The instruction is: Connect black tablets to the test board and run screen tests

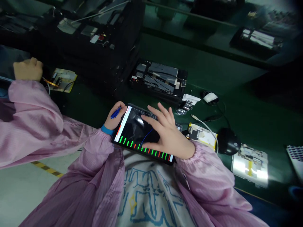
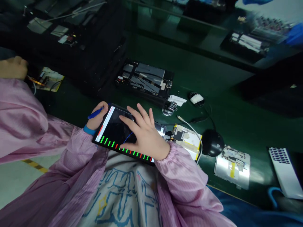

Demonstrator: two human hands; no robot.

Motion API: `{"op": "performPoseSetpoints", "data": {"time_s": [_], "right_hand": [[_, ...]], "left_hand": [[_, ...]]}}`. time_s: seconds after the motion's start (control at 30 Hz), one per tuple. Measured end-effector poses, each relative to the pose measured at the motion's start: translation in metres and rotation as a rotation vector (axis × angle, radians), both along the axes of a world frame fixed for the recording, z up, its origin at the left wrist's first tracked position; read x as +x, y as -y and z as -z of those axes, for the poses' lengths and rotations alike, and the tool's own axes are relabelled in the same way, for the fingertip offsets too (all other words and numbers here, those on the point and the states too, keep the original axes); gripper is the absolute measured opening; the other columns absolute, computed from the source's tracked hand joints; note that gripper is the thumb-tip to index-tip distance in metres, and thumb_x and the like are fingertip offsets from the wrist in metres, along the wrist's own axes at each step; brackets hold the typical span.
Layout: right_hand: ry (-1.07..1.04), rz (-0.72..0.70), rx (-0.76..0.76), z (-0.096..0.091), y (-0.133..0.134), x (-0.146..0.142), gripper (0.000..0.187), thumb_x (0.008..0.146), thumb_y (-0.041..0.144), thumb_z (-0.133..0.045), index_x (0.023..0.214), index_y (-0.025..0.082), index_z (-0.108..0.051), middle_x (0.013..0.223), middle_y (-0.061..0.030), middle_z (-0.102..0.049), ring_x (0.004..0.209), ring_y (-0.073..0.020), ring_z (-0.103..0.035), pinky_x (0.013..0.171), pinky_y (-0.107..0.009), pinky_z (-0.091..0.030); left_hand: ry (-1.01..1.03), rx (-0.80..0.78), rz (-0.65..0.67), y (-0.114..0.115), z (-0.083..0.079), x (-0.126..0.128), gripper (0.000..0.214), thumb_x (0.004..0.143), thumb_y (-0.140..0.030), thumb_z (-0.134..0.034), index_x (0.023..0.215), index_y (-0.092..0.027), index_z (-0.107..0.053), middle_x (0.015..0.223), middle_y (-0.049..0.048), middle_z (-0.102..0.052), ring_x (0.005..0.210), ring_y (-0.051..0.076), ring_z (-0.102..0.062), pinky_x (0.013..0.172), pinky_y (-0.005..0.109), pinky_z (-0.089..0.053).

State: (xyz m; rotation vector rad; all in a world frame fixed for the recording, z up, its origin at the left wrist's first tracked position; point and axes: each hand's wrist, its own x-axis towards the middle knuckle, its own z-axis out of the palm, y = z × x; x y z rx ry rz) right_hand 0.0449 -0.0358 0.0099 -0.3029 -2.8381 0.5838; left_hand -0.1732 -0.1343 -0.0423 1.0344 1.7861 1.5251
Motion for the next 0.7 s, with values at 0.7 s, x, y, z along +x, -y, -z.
{"op": "performPoseSetpoints", "data": {"time_s": [0.7], "right_hand": [[0.082,0.047,-0.118,-0.003,-0.031,-0.052,0.039,0.085,0.023,-0.055,0.123,0.020,-0.061,0.147,-0.0103,-0.044,0.144,-0.0352,-0.024,0.113,-0.067,-0.018]], "left_hand": [[-0.005,-0.047,0.015,0.000,-0.003,-0.003,0.045,0.081,-0.064,-0.055,0.073,-0.021,-0.043,0.067,-0.0026,-0.040,0.062,0.014,-0.038,0.060,0.029,-0.033]]}}
